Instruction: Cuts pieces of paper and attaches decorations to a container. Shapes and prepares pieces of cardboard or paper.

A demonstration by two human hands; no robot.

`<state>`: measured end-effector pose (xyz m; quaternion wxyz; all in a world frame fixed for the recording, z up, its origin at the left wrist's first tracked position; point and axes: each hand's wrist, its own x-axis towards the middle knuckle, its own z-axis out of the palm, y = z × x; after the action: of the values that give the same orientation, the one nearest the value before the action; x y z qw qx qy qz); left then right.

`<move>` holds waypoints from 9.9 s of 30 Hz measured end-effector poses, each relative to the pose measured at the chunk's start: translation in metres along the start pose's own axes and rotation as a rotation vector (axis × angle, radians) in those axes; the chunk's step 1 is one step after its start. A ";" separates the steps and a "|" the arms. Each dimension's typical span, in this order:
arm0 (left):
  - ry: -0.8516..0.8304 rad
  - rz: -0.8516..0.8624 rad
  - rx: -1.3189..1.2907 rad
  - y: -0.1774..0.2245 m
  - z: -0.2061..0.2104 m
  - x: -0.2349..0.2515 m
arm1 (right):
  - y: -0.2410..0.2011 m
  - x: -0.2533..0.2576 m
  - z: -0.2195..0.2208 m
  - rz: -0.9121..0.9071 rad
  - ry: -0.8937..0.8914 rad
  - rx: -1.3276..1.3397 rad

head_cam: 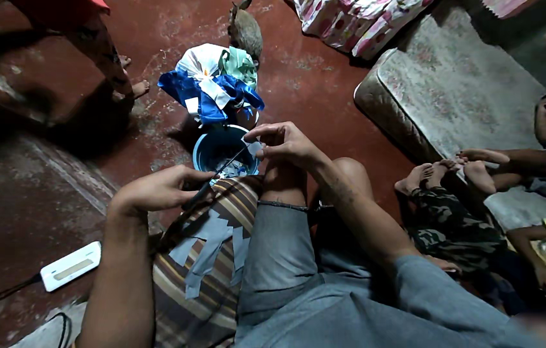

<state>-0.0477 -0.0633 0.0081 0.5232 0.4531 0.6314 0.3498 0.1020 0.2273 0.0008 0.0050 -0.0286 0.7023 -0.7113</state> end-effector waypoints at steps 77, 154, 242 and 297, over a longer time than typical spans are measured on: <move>-0.024 0.057 -0.079 0.002 0.018 0.017 | 0.000 -0.002 0.003 0.120 -0.181 0.142; 0.466 0.021 -0.186 0.002 -0.005 0.001 | 0.027 -0.016 0.138 -0.355 -0.532 -0.788; 0.156 -0.092 0.059 -0.005 -0.030 -0.044 | 0.023 0.008 0.045 0.038 0.066 0.265; -0.105 0.128 -0.188 -0.009 -0.002 0.000 | -0.001 -0.008 0.050 0.090 -0.119 0.295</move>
<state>-0.0519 -0.0664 0.0004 0.5721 0.4593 0.5373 0.4160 0.1128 0.1776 0.0022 0.0827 -0.0383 0.5892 -0.8028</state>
